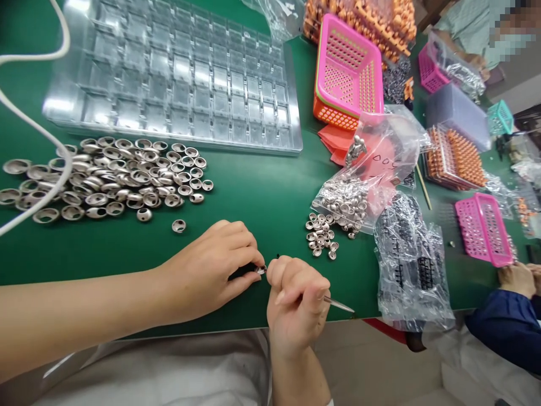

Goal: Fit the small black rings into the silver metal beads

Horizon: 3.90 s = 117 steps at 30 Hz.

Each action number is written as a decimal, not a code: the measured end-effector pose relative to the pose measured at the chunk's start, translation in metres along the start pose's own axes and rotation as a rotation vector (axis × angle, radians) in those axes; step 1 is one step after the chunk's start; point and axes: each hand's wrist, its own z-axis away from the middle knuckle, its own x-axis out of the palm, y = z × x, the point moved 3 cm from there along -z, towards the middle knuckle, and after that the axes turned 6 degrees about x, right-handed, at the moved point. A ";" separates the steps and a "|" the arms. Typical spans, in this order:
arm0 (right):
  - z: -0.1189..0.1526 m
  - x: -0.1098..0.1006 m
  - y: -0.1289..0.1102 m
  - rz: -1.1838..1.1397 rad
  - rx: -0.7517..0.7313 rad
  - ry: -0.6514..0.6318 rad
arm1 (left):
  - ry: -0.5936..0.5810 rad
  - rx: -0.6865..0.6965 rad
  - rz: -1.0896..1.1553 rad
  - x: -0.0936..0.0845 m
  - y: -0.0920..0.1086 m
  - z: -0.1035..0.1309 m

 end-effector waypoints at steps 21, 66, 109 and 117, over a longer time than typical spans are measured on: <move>-0.003 0.003 0.004 0.036 0.050 0.060 | -0.061 -0.027 -0.021 -0.001 0.002 -0.003; 0.002 0.006 0.010 0.059 -0.044 0.040 | -0.012 -0.007 -0.022 0.000 0.001 -0.003; 0.004 0.004 0.010 0.048 -0.039 0.003 | 0.000 -0.001 0.002 0.000 0.000 -0.001; 0.004 0.005 0.011 0.043 -0.031 0.003 | -0.026 -0.010 -0.003 -0.003 0.003 -0.003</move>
